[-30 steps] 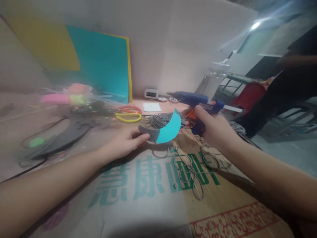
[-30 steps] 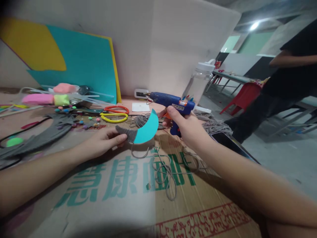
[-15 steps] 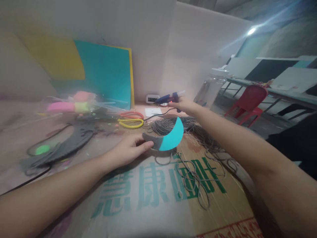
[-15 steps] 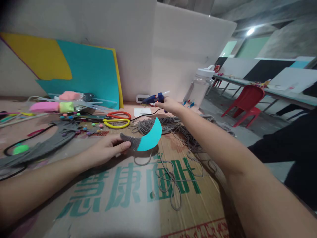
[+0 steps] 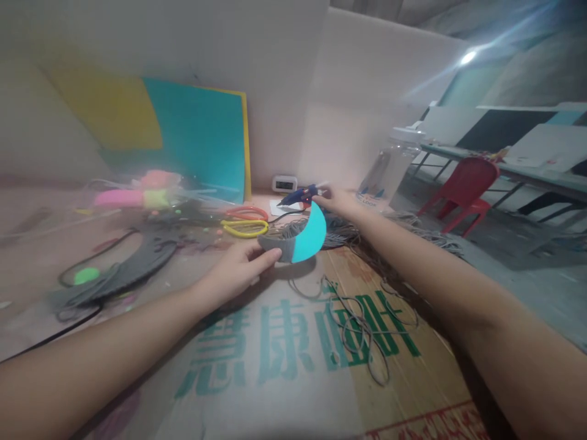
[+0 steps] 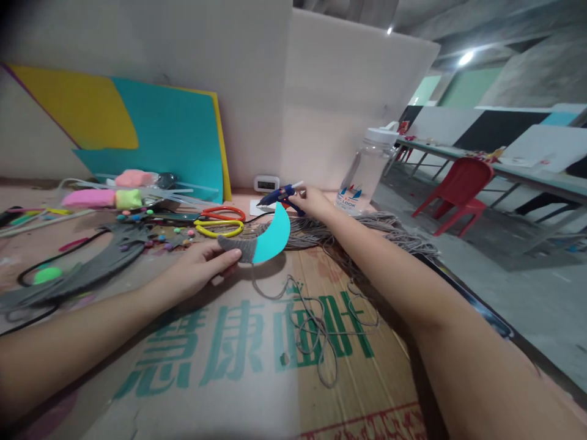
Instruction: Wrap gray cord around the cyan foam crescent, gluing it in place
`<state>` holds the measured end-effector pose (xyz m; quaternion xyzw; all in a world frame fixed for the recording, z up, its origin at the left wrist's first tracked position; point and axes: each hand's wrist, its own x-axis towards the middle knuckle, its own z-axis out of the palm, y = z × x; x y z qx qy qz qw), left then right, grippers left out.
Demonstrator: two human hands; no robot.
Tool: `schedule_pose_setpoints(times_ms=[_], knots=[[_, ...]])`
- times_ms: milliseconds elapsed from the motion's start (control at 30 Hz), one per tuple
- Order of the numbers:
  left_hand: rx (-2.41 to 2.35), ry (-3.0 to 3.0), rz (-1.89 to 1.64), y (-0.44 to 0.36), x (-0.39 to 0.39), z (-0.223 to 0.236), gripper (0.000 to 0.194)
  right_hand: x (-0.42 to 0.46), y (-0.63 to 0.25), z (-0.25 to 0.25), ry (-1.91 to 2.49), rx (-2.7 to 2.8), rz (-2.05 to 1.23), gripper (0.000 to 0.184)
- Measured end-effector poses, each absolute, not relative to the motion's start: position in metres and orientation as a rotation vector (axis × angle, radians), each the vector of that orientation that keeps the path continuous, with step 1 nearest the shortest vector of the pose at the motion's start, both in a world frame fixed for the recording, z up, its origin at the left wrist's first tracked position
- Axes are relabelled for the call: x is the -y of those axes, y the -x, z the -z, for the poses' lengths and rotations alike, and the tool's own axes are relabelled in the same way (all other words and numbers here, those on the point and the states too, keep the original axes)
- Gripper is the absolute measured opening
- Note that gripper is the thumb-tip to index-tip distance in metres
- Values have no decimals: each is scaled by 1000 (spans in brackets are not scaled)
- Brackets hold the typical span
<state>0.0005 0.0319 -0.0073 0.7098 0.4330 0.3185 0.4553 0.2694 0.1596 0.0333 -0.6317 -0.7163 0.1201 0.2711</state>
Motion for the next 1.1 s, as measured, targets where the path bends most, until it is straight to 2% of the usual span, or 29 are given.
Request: schedule_pose_setpoints(times_ms=[67,133,267,333,467,700,867,1000,1100], knots=[[-1150,-1719,-847,0,-32,6,43,-146,-275,-35,1681,1874,-231,52],[-1209,-1709,-893,1,-31,4,41,-127,-275,-36,1624,1814,-152,57],[-1231,-1775,-946,3,-31,0,41,-72,-260,-33,1269,1663,-246,22],[-1205,-1782,-970,3,-32,0,42,-44,-246,-27,1140,1601,-466,17],[-1187,-1746,-1007,4,-32,0,43,-6,-224,-15,1030,1712,-885,16],[-1202,-1817,-954,3,-26,-1,41,3,-217,-1,1019,1852,-1149,43],[-1231,-1901,-971,3,-25,-2,40,1,-218,-5,1189,1970,-1121,13],[-1231,-1929,-962,3,-25,-2,39,3,-219,-9,1110,2045,-1005,14],[-1240,-1938,-953,1,-23,-4,38,7,-219,-9,959,1938,-1150,15]])
